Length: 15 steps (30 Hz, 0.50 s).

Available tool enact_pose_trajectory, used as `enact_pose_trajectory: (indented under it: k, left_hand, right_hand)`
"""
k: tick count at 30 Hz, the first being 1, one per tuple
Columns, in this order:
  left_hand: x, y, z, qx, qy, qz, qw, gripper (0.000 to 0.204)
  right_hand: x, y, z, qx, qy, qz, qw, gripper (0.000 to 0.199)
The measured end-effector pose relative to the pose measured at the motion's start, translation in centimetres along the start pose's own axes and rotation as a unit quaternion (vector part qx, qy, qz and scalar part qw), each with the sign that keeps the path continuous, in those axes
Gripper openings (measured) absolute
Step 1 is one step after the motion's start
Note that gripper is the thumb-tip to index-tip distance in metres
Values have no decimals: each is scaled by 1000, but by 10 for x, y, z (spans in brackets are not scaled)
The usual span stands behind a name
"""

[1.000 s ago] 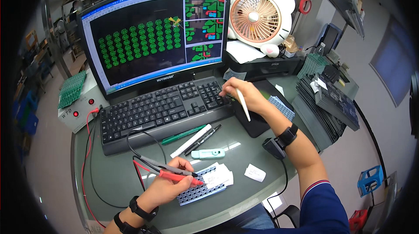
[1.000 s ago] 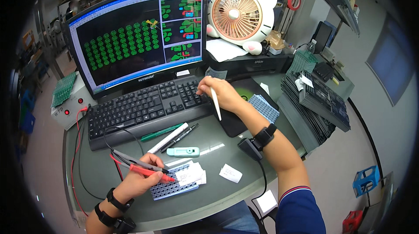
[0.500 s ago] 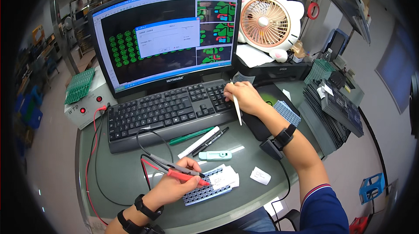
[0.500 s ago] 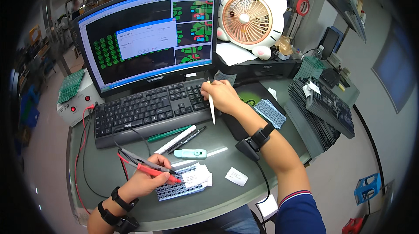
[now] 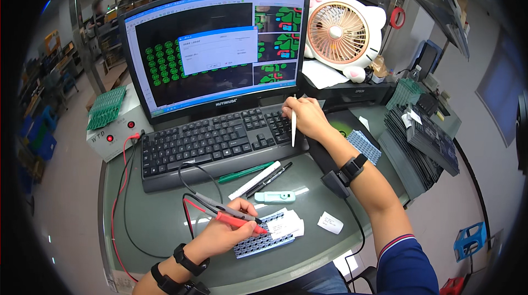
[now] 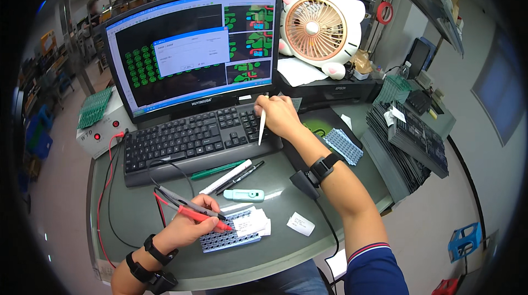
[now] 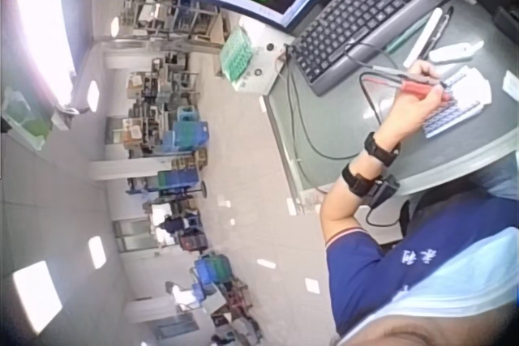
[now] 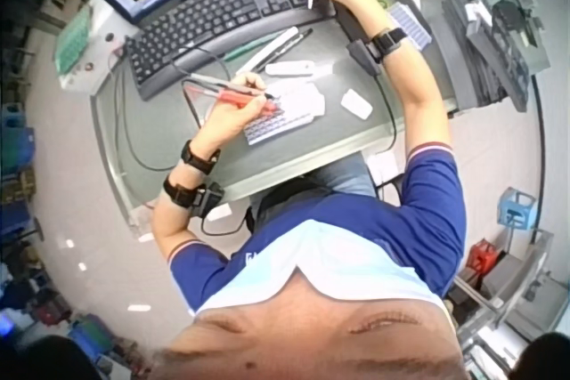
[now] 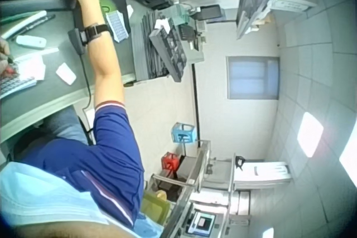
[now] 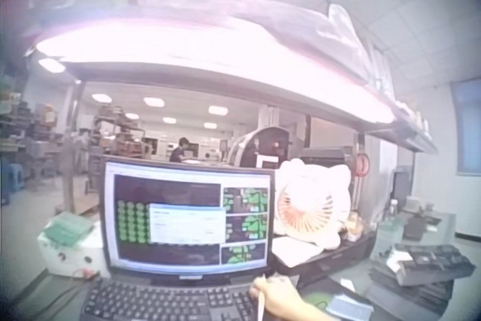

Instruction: Testing an electronic circuit board using probes and monitoring progress via software on a computer monitor.

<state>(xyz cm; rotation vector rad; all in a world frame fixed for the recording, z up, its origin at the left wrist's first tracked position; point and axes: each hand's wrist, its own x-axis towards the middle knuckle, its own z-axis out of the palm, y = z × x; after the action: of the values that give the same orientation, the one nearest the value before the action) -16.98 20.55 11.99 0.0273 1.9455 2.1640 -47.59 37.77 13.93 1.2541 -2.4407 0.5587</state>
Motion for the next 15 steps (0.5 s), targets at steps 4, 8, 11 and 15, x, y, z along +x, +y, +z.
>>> enact_pose_trajectory:
  k: [4, 8, 11, 15]
  left_hand:
    - [1, 0, -3, 2, -6, -2, 1000, 20]
    - [1, -1, -3, 10, -2, 12, 1000, 20]
    - [-1, -2, -4, 5, 2, 12, 1000, 20]
    - [3, -5, -2, -2, -27, 12, 1000, 24]
  right_hand:
    - [-7, -19, 6, 45, -13, -126, 991, 15]
    - [-10, -11, -9, 18, 6, -49, 999, 15]
    - [-5, -20, -7, 21, -22, -42, 999, 12]
    - [0, -19, 9, 47, -14, -63, 997, 12]
